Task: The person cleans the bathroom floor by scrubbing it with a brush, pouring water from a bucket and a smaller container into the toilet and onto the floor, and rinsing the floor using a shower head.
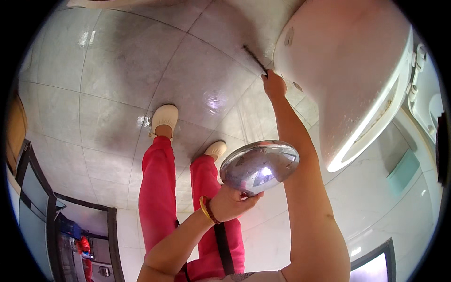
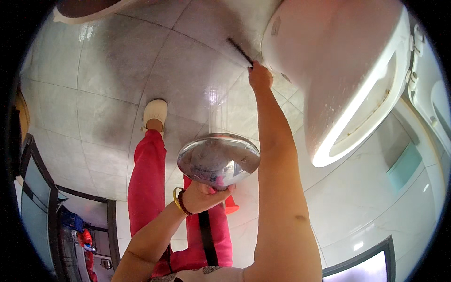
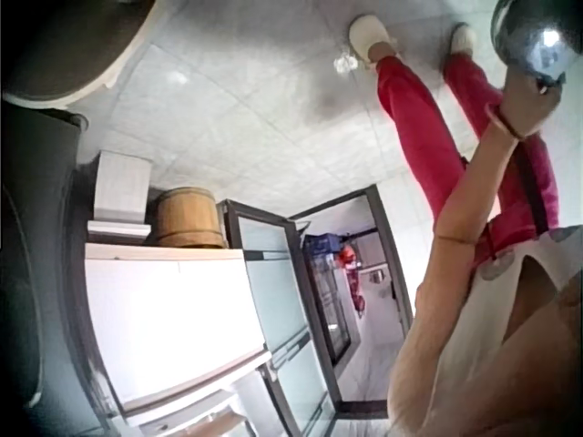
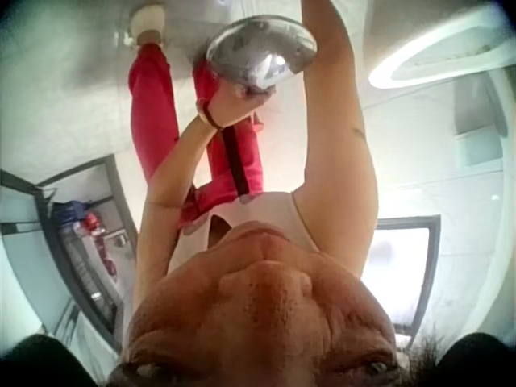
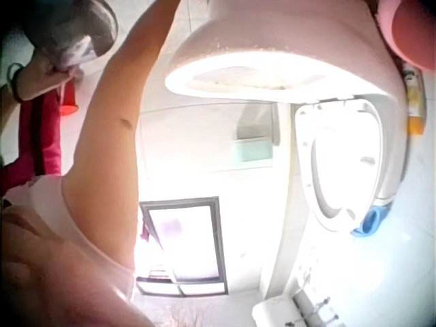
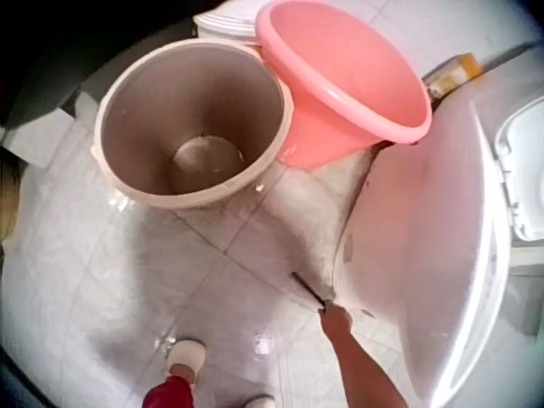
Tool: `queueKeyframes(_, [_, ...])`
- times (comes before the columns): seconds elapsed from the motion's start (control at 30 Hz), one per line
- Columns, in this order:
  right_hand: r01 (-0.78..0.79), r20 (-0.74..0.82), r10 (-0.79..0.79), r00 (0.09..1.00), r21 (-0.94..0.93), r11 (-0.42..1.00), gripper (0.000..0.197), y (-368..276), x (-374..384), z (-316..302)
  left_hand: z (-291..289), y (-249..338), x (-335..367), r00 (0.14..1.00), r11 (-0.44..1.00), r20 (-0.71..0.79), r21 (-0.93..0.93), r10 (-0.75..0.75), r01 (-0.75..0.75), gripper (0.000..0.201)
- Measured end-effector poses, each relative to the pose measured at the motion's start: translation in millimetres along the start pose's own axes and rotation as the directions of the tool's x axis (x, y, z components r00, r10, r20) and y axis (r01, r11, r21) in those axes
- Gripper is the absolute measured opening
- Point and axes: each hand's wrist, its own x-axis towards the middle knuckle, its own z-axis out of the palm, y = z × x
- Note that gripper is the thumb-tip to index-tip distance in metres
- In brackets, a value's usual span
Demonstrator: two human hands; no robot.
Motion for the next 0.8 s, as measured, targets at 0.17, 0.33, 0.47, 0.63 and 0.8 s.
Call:
queueKeyframes(0.17, [-0.281,0.085,0.427,0.9,0.863,0.42,0.036,12.2,-34.8,9.6,6.8,-4.8,0.5,0.999,0.996,0.03,-0.079,-0.032,0.034,0.013])
queueKeyframes(0.33, [-0.191,0.399,0.329,0.856,0.835,-0.516,0.037,-16.0,-44.0,5.3,4.1,-0.3,1.8,0.999,0.999,-0.003,0.036,0.032,-0.032,0.014])
queueKeyframes(0.47, [-0.242,0.369,0.525,0.767,0.924,-0.297,0.039,-8.7,39.6,-17.2,0.7,3.6,3.8,1.0,1.0,0.01,-0.01,-0.01,0.01,0.014])
queueKeyframes(0.63, [-0.191,0.173,0.673,0.719,0.98,-0.048,0.038,-6.8,30.6,43.2,-5.2,7.1,0.8,1.0,0.998,0.015,-0.059,-0.001,0.002,0.017])
queueKeyframes(0.8, [-0.217,0.185,0.702,0.688,0.975,-0.044,0.039,16.1,13.8,84.8,0.8,8.9,8.5,1.0,0.991,0.016,-0.135,-0.005,0.007,0.019])
